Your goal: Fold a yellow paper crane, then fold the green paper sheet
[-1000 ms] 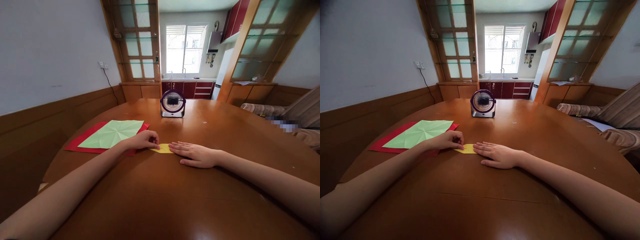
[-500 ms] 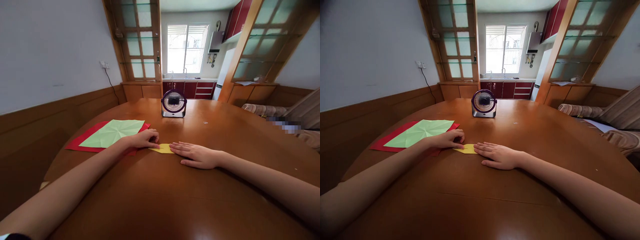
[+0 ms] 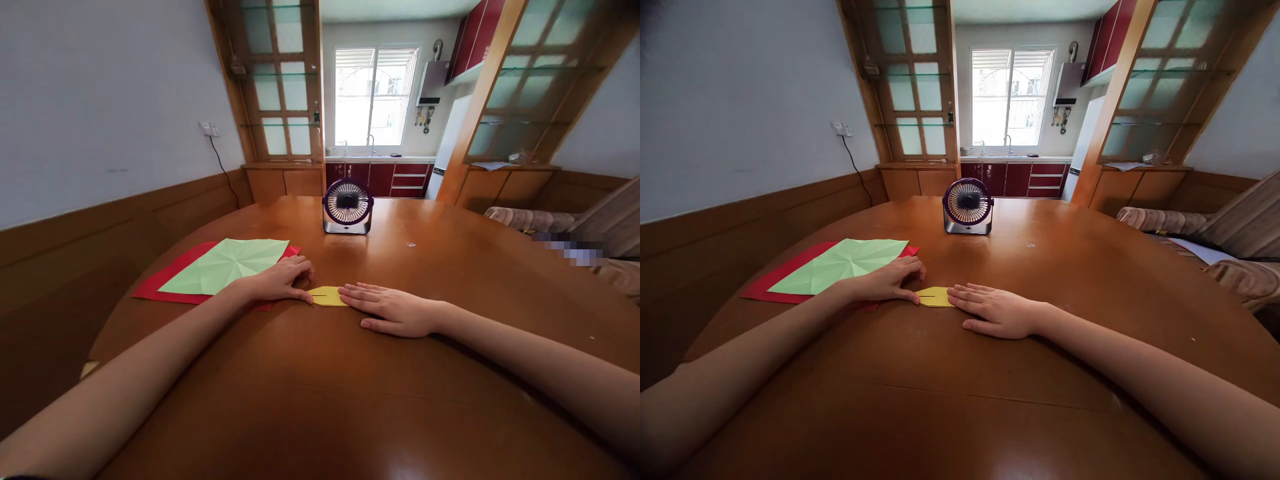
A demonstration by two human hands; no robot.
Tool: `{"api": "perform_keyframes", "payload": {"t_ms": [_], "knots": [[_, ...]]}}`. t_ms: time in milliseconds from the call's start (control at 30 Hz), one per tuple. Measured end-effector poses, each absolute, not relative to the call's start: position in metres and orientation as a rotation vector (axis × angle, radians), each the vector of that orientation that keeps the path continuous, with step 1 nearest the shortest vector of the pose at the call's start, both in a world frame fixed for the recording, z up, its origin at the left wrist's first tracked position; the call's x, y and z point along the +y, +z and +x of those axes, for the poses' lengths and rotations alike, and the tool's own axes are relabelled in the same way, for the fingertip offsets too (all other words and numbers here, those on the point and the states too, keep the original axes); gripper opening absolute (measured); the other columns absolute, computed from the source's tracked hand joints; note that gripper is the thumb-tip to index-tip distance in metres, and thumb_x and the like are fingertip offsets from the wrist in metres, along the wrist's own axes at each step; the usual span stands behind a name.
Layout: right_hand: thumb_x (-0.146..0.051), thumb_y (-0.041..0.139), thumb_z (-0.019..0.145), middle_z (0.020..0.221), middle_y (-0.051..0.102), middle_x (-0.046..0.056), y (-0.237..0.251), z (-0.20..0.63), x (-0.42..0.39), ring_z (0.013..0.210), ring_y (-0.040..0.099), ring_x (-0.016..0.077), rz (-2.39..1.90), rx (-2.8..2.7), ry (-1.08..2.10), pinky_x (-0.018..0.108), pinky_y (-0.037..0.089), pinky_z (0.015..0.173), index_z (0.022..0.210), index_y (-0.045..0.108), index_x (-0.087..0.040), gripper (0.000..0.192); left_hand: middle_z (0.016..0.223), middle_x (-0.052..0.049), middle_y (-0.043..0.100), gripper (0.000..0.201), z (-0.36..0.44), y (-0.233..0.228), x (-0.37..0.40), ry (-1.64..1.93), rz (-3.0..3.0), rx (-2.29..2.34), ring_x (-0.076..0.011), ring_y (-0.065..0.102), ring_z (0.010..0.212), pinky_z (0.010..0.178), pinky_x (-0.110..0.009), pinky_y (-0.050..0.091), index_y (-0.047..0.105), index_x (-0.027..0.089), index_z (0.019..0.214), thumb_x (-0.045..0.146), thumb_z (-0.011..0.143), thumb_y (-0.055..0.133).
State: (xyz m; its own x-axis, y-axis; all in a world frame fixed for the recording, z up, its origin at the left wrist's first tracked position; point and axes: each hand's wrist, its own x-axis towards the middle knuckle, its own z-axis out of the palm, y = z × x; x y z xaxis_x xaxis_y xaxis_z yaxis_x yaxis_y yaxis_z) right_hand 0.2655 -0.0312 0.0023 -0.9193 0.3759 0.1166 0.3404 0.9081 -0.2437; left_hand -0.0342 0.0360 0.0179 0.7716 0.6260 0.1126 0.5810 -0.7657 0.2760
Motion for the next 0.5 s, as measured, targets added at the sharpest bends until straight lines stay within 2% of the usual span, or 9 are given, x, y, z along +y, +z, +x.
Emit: {"api": "perform_keyframes", "payload": {"t_ms": [133,300,500], "knots": [[-0.038,0.037,0.101,0.157,0.021,0.010,0.0024,0.2649,-0.0312,0.146,0.016,0.0198,-0.561,-2.923,0.319,0.042,0.015,0.122,0.153,0.013,-0.016,0.061,0.094,-0.004,0.054,0.037,-0.0360,0.0158,0.0376,0.315,2.632,0.961,-0.0181,0.048,0.084,0.074,-0.028,0.039,0.053,0.018,0.089,0.055,0.084,0.056],[-0.038,0.037,0.100,0.157,0.022,0.009,0.0006,0.2653,-0.0305,0.146,0.017,0.0200,-0.548,-2.912,0.317,0.042,0.015,0.122,0.153,0.015,-0.017,0.061,0.090,-0.003,0.052,0.042,-0.0411,0.0162,0.0412,0.329,2.618,0.952,-0.0171,0.046,0.080,0.070,-0.027,0.039,0.051,0.018,0.087,0.056,0.077,0.065],[-0.040,0.035,0.101,0.157,0.021,0.009,0.0000,0.2662,-0.0298,0.146,0.016,0.0193,-0.557,-2.936,0.294,0.041,0.014,0.122,0.153,0.013,-0.016,0.061,0.092,-0.004,0.051,0.047,-0.0436,0.0216,0.0440,0.236,2.660,0.980,-0.0173,0.047,0.078,0.067,-0.027,0.038,0.052,0.018,0.087,0.062,0.074,0.064]]}}
